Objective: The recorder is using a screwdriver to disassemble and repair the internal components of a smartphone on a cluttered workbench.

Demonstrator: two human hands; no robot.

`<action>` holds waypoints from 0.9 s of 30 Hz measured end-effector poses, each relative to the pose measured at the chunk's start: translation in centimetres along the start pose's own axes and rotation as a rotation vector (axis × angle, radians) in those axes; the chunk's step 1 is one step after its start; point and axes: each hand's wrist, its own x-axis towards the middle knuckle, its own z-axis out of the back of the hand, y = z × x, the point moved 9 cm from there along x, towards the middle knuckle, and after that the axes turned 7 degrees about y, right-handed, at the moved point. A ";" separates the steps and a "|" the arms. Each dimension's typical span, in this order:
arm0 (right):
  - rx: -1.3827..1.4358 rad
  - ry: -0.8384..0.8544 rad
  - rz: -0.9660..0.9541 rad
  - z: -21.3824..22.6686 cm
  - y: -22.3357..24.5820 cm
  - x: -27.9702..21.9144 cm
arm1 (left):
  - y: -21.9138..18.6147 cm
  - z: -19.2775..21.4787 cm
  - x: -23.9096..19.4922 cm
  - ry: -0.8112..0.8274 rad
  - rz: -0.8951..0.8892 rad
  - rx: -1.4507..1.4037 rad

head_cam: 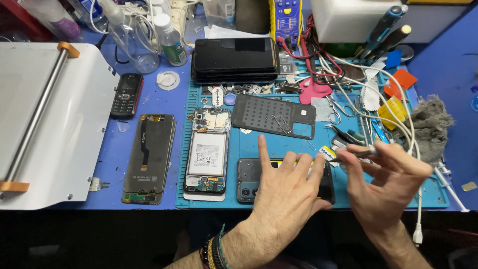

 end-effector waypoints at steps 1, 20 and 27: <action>0.002 0.007 -0.006 0.1 0.7 0.2 | 0.1 0.0 -0.1 0.006 0.006 -0.005; -0.048 -0.082 -0.057 1.6 1.2 -0.1 | 11.8 3.8 4.4 -0.003 0.012 0.240; -0.044 -0.057 -0.074 1.6 1.5 0.2 | 12.6 1.8 5.8 -0.022 -0.004 0.206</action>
